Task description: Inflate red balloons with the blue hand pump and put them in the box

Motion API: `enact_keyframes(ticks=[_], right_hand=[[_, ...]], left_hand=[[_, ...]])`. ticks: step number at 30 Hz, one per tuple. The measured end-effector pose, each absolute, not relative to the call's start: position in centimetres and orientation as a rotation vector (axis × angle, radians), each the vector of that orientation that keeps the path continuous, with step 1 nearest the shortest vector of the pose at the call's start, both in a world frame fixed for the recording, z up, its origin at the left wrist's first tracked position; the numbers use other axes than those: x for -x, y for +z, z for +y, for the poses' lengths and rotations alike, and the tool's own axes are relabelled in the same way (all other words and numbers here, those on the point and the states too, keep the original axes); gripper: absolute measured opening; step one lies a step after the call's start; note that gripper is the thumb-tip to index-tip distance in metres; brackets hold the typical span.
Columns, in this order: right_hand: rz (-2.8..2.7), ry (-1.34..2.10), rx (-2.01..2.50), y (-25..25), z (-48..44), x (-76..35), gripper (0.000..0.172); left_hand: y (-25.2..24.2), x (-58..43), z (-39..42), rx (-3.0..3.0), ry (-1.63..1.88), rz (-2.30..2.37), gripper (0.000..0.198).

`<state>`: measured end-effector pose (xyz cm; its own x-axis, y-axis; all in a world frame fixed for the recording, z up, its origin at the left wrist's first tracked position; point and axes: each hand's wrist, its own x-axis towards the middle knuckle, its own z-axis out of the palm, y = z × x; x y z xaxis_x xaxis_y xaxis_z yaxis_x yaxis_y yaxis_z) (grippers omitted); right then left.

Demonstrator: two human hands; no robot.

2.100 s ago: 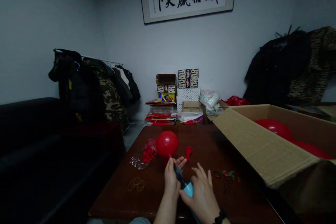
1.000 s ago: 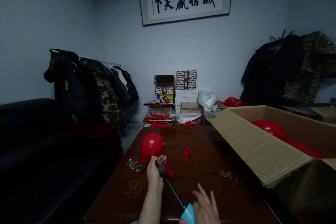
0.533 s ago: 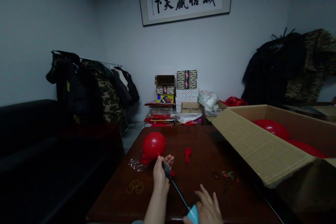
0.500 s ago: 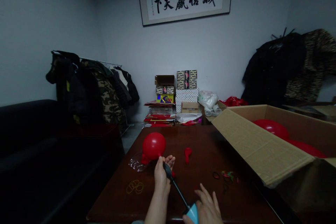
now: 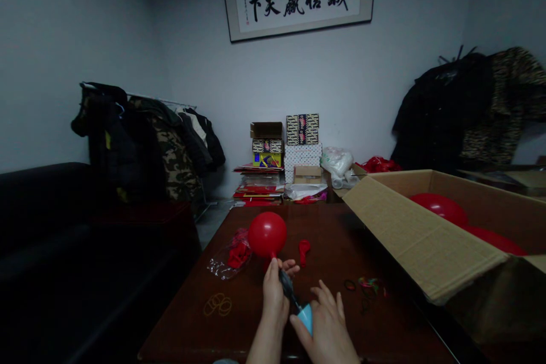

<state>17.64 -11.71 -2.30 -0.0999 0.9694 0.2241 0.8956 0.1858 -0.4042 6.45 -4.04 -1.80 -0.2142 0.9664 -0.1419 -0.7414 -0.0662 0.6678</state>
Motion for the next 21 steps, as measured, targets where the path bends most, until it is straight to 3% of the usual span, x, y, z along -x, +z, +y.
enact_keyframes(ticks=[21], right_hand=[[-1.972, 0.261, 1.746, -2.8, -11.4, -15.7, 0.044]], left_hand=[[-2.5, -5.5, -3.6, -0.491, 1.695, 0.742, 0.037]])
